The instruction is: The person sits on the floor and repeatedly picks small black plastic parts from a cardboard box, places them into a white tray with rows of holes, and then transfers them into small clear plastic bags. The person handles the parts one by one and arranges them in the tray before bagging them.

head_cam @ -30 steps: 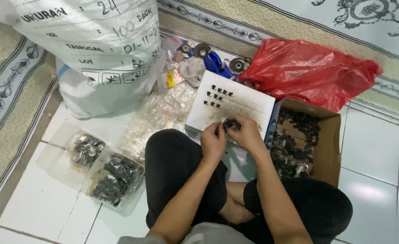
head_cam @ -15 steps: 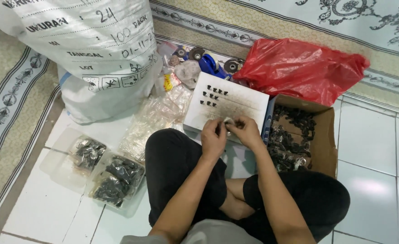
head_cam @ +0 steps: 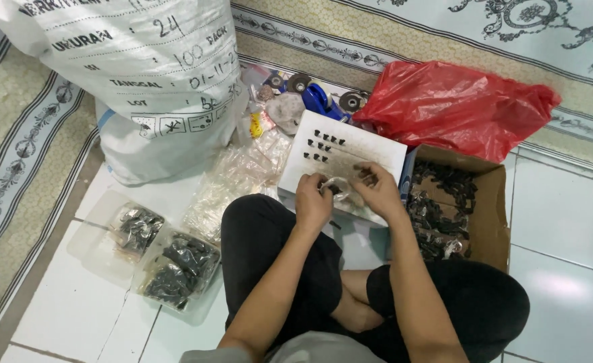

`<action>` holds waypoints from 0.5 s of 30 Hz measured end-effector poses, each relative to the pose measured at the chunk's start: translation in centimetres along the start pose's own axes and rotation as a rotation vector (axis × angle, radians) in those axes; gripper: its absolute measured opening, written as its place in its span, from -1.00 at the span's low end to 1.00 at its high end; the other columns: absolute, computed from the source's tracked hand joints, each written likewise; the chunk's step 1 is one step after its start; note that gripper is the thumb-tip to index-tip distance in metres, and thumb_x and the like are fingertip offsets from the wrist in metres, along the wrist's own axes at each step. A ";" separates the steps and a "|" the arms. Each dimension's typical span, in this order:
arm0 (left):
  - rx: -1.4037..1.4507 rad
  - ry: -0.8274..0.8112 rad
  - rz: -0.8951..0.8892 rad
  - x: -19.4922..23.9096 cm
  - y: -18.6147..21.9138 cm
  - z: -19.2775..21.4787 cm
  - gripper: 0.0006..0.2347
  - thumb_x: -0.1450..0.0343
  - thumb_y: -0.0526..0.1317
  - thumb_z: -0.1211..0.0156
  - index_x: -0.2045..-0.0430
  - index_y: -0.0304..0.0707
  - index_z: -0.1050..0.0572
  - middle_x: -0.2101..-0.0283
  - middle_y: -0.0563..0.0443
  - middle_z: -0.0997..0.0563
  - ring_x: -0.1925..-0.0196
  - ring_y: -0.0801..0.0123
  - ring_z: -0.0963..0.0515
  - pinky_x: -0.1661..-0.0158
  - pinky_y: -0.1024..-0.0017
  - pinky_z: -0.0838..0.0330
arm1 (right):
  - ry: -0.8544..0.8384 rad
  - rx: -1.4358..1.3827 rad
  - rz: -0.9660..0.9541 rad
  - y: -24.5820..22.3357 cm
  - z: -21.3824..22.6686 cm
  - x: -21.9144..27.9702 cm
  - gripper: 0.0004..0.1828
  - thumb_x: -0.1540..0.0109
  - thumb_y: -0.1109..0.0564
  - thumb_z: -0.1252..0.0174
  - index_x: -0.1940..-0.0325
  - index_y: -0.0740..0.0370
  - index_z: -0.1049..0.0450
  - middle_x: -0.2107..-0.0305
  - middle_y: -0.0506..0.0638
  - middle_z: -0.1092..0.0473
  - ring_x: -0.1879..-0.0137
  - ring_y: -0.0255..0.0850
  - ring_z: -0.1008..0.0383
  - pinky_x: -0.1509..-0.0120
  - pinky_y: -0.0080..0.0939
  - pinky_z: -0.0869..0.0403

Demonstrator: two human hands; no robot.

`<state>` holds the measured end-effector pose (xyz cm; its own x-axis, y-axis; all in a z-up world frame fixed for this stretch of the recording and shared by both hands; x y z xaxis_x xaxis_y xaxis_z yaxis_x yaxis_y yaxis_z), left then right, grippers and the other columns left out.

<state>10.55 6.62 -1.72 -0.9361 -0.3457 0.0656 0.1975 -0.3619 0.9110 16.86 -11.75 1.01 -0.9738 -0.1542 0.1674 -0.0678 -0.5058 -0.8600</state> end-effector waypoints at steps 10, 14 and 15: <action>0.030 0.024 0.025 0.0 -0.4 0.1 -0.85 -0.32 -0.37 -0.15 0.30 -0.36 -0.57 0.31 -0.21 -0.50 0.32 -0.02 -0.62 0.31 0.23 -0.54 | 0.017 0.484 0.311 -2.8 -3.7 -10.3 -0.58 -0.20 0.20 -0.32 -0.17 0.15 -0.55 0.02 0.27 -0.41 -0.09 0.28 -0.53 -0.18 0.22 -0.49; 0.036 0.028 0.025 -0.3 -0.2 0.2 -0.85 -0.31 -0.37 -0.18 0.30 -0.38 -0.57 0.32 -0.21 -0.51 0.32 -0.03 -0.63 0.32 0.23 -0.54 | -0.046 0.529 0.317 -1.0 -5.6 -12.3 -0.67 -0.25 0.14 -0.31 -0.11 0.04 -0.59 0.10 0.19 -0.46 -0.07 0.17 -0.54 -0.19 0.12 -0.48; 0.036 0.027 0.023 -0.3 0.0 0.1 -0.86 -0.31 -0.37 -0.19 0.30 -0.38 -0.58 0.33 -0.21 -0.51 0.32 -0.05 -0.63 0.33 0.23 -0.54 | -0.059 0.512 0.360 -0.7 -6.0 -12.6 -0.73 -0.26 0.15 -0.30 -0.05 0.09 -0.62 0.14 0.21 -0.48 -0.05 0.20 -0.54 -0.18 0.14 -0.48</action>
<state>10.79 6.80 -1.75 -0.9231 -0.3770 0.0757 0.2075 -0.3225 0.9235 27.87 -4.40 -3.37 -0.9016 -0.4296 -0.0510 0.3890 -0.7534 -0.5301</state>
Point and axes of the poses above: each hand's wrist, its own x-axis away from the middle knuckle, its own z-axis out of the back of the hand, y = z × x, the point moved 10 cm from there along -x, towards the middle knuckle
